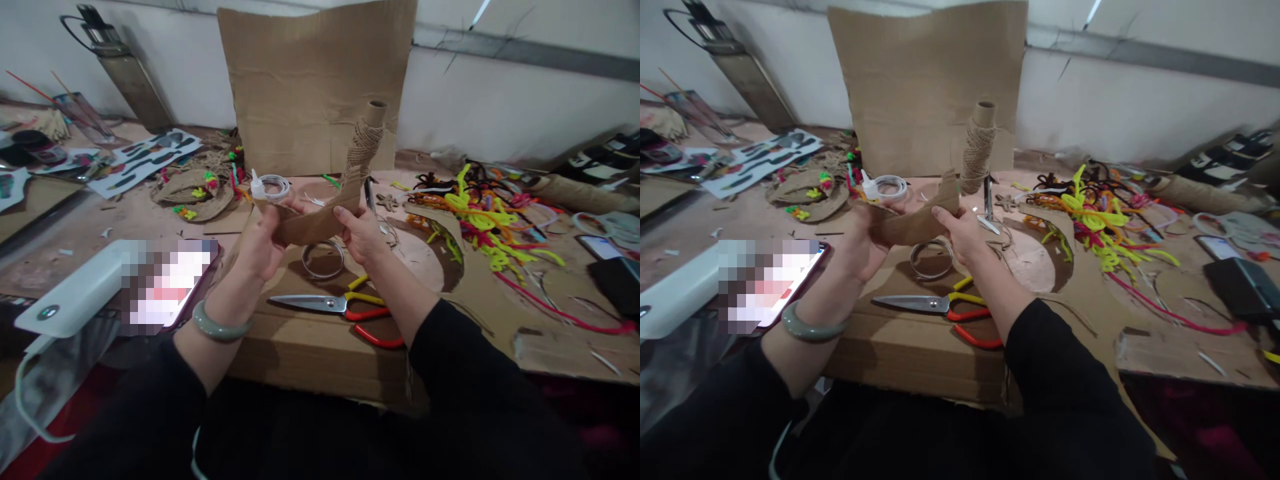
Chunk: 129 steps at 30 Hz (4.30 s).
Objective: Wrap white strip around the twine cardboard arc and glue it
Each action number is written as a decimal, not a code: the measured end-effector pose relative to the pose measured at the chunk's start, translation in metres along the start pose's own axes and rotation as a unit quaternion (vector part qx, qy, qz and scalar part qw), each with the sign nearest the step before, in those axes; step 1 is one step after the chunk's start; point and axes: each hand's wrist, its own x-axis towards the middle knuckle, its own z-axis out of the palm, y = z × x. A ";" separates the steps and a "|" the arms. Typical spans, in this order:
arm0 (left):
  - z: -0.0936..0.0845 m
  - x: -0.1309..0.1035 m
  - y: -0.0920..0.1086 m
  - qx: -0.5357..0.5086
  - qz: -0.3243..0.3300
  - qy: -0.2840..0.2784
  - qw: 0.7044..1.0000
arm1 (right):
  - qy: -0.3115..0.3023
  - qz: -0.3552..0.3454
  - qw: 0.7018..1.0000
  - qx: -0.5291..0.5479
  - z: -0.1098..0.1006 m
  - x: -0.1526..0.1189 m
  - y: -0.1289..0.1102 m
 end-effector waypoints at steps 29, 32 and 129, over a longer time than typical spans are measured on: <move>-0.005 -0.001 -0.004 0.083 -0.062 0.016 0.995 | -0.010 -0.015 1.000 -0.025 0.000 -0.003 -0.005; -0.005 -0.001 -0.009 0.122 0.032 0.064 0.990 | 0.022 -0.003 0.997 -0.070 -0.003 -0.001 -0.003; -0.004 0.000 -0.014 0.087 -0.139 0.026 0.986 | -0.099 0.138 0.952 -0.255 0.009 -0.014 0.002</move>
